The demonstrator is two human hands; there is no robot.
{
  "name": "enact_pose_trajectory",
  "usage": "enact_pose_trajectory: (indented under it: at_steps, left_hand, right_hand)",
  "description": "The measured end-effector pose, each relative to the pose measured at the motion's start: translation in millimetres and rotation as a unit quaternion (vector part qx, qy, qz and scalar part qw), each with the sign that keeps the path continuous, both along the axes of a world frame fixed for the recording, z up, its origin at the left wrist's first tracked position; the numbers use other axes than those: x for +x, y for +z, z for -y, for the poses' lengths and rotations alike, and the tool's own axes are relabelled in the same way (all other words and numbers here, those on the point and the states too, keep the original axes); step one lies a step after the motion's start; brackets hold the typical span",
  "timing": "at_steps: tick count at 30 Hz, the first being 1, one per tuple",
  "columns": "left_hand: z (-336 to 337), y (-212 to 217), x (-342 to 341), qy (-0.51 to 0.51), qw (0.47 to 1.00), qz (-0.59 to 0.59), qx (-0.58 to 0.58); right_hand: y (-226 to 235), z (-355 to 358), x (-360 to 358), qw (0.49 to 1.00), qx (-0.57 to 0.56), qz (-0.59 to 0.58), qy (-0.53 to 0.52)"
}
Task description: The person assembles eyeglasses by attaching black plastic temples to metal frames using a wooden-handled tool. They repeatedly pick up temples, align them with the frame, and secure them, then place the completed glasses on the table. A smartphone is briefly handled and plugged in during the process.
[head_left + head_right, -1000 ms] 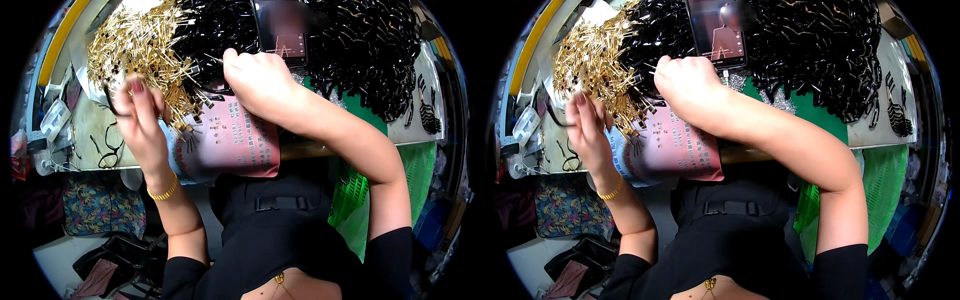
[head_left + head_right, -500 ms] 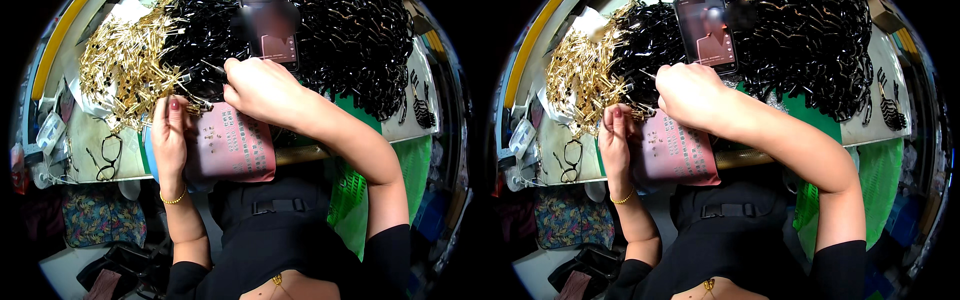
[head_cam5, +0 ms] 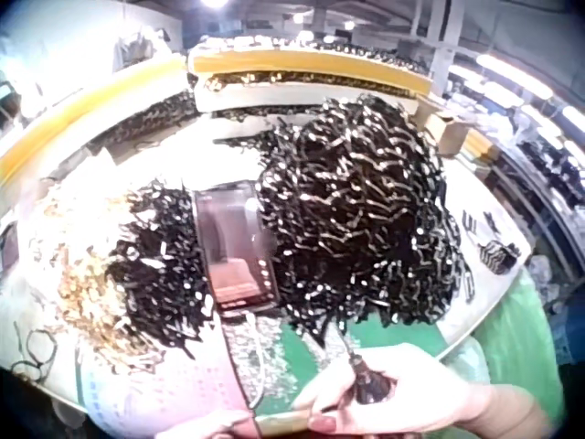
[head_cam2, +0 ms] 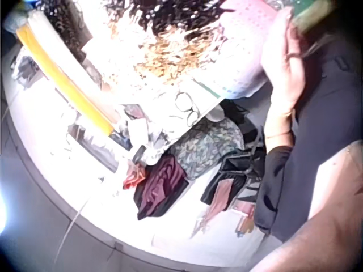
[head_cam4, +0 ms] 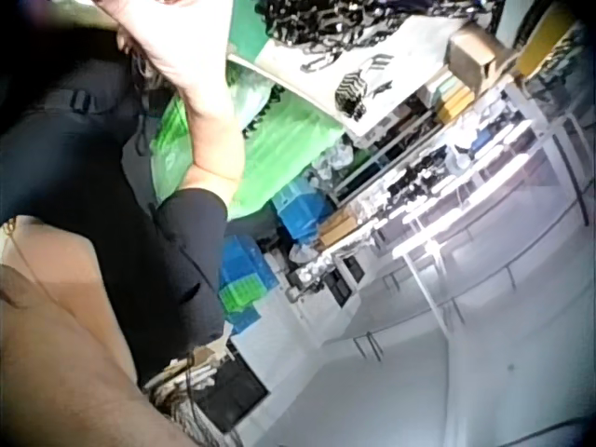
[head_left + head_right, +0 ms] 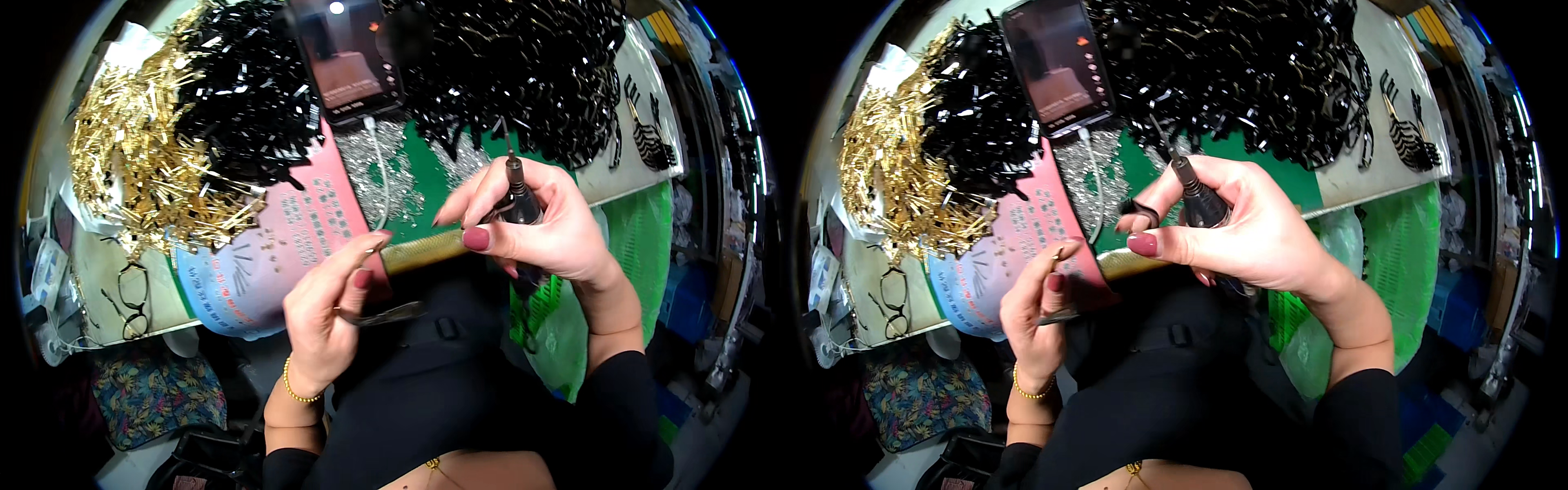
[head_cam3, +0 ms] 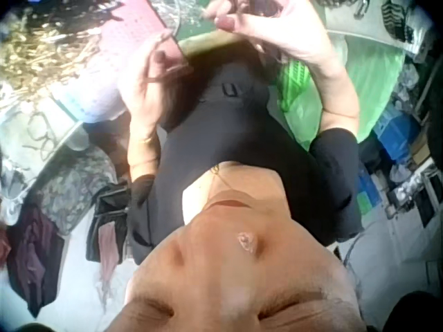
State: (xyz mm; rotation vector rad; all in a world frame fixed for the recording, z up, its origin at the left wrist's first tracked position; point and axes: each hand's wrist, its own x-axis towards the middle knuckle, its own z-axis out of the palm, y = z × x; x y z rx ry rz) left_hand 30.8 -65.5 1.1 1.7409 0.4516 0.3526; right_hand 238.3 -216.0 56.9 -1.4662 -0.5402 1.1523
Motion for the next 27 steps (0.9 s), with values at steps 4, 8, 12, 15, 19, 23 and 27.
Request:
enact_pose_trajectory:
  at_steps: [4, 8, 12, 15, 19, 23, 27]
  left_hand:
    - [28, -1, 19, -0.056, 0.969, 0.001, -0.242]
    - [44, -4, 26, -0.088, 0.957, -0.038, -0.273]
    - [49, -11, 29, -0.11, 0.968, -0.026, -0.223]
    - [48, -12, 30, -0.114, 0.983, -0.011, -0.14]
    - [51, -21, 29, -0.124, 0.99, 0.006, -0.062]
    - [45, -17, 24, -0.123, 0.99, -0.021, -0.063]
    - [34, -21, 23, -0.025, 0.999, -0.003, -0.046]
  right_hand:
    - [-17, 21, -9, 0.997, -0.027, -0.02, -0.069]
    - [-26, 23, -12, 0.986, -0.009, -0.053, -0.156]
    - [-32, 25, -13, 0.989, -0.01, -0.077, -0.124]
    - [-33, 26, -15, 0.99, -0.009, -0.097, -0.099]
    - [-33, 33, -23, 0.998, -0.027, -0.03, -0.044]
    - [-26, 48, -6, 0.941, -0.132, 0.299, 0.083]
    - [-19, 53, 7, 0.791, -0.167, 0.554, 0.198]
